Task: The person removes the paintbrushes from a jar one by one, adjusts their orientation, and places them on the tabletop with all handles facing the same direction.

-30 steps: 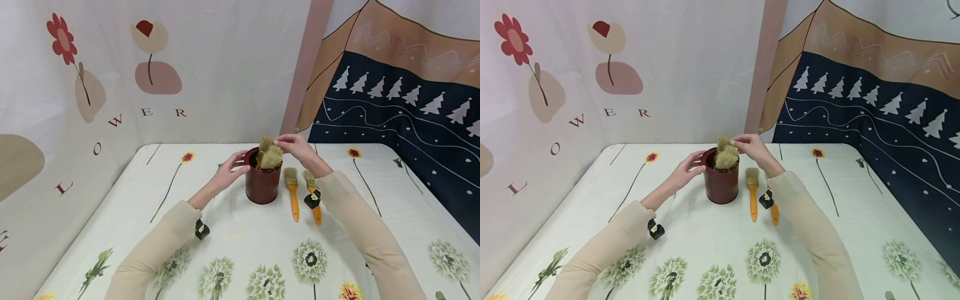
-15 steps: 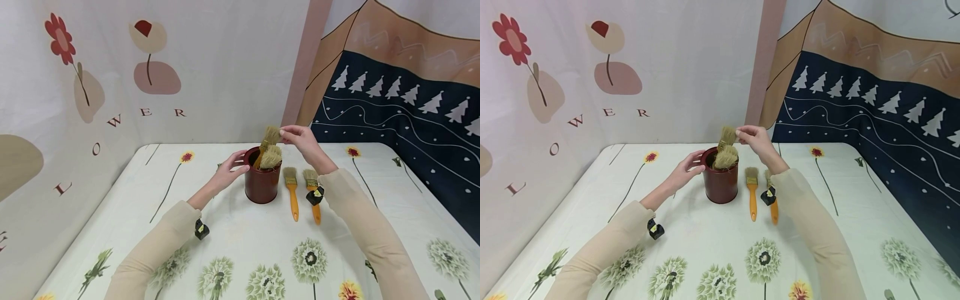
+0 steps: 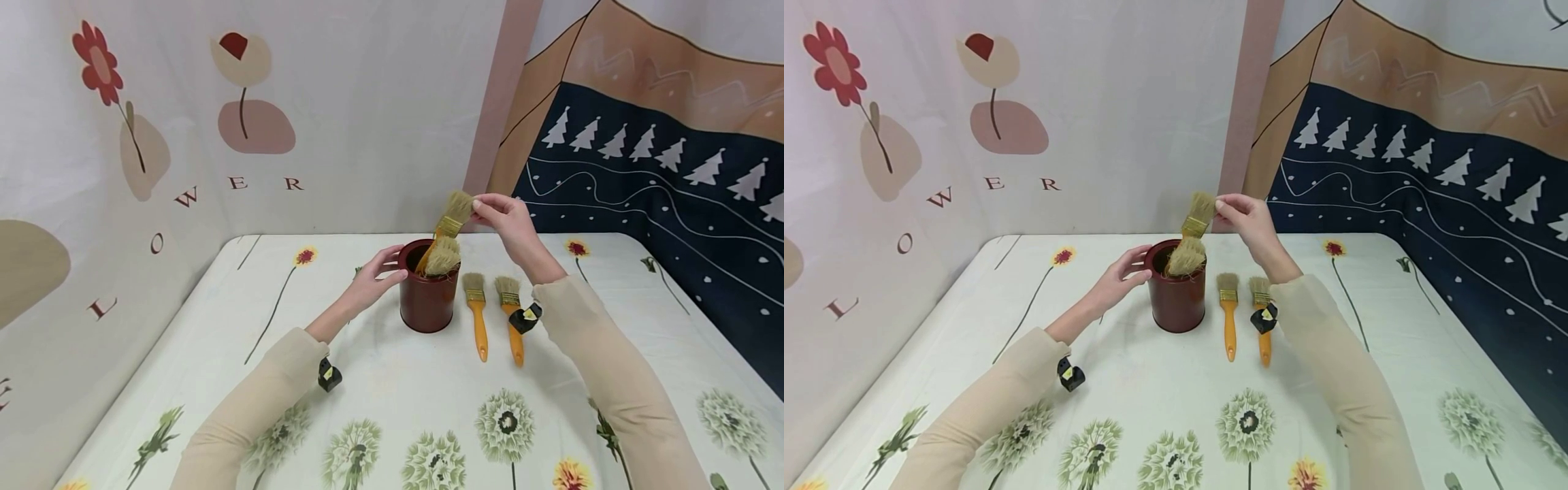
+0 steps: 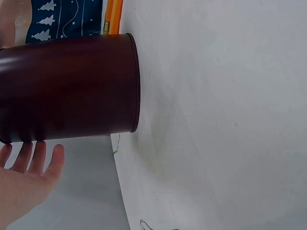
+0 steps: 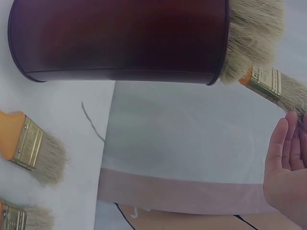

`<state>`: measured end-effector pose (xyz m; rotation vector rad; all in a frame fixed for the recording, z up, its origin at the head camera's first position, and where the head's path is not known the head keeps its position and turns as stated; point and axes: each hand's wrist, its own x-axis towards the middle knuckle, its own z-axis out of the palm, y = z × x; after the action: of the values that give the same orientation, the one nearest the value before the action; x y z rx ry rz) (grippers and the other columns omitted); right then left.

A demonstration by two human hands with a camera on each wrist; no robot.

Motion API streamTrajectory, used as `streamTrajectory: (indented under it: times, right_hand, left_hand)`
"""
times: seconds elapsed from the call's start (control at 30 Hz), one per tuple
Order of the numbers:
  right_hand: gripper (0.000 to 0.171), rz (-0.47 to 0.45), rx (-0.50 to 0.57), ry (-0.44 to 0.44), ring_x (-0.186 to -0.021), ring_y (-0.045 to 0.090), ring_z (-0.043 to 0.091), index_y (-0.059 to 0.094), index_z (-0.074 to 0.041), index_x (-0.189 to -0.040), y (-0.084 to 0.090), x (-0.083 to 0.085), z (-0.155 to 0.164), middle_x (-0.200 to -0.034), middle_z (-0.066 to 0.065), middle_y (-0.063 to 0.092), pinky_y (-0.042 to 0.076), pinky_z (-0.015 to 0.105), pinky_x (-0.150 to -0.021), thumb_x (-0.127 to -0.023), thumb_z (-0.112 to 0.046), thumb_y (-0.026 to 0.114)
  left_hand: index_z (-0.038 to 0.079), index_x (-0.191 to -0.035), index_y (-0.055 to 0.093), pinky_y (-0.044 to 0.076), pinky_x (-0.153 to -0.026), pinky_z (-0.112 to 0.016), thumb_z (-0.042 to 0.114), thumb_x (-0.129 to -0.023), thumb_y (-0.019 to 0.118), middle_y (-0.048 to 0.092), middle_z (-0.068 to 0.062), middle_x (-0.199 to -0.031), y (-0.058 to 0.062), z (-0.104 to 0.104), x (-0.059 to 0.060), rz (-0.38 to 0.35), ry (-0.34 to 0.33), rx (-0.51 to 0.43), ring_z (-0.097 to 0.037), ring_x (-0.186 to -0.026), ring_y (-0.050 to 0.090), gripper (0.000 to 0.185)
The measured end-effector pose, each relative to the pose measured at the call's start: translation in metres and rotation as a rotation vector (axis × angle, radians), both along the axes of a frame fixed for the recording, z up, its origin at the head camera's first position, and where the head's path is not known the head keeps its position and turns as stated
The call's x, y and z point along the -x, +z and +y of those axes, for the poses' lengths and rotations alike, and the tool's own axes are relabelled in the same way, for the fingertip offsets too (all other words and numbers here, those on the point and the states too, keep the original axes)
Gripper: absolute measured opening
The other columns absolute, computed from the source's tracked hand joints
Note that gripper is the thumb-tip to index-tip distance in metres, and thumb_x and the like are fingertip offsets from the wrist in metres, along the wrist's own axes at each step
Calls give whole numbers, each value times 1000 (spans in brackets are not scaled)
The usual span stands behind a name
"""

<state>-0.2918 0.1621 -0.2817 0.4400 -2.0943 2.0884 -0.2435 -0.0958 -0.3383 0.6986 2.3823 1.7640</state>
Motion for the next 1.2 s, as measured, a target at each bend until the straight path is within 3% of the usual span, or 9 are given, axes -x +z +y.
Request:
streamTrajectory:
  times: [0.33, 0.8, 1.2]
  right_hand:
    - [15, -1, 76, -66, -81, 56, 20, 63, -3, -95, 7, -5, 9, -88, 7, 58, 46, 22, -77, -86, -14, 58]
    - [9, 81, 267, -62, -76, 56, 15, 65, -3, -89, 23, -12, 23, -87, 8, 57, 46, 20, -74, -83, -8, 60]
    - [18, 144, 332, -93, -81, 57, 18, 62, 1, -96, 36, -21, 38, -94, 12, 57, 45, 21, -78, -81, -10, 62]
  left_hand:
    - [5, -135, 31, 37, -90, -40, 16, -89, 54, 40, -15, -129, 0, 0, -1, -13, -2, -8, -27, -117, 38, 53]
    - [5, -135, 31, 38, -90, -39, 16, -89, 54, 40, -15, -129, -1, 0, 1, -8, -9, -14, -27, -117, 38, 53]
    - [3, -135, 31, 38, -90, -39, 13, -89, 53, 40, -17, -128, -1, -1, 1, 7, -20, -36, -29, -116, 39, 52]
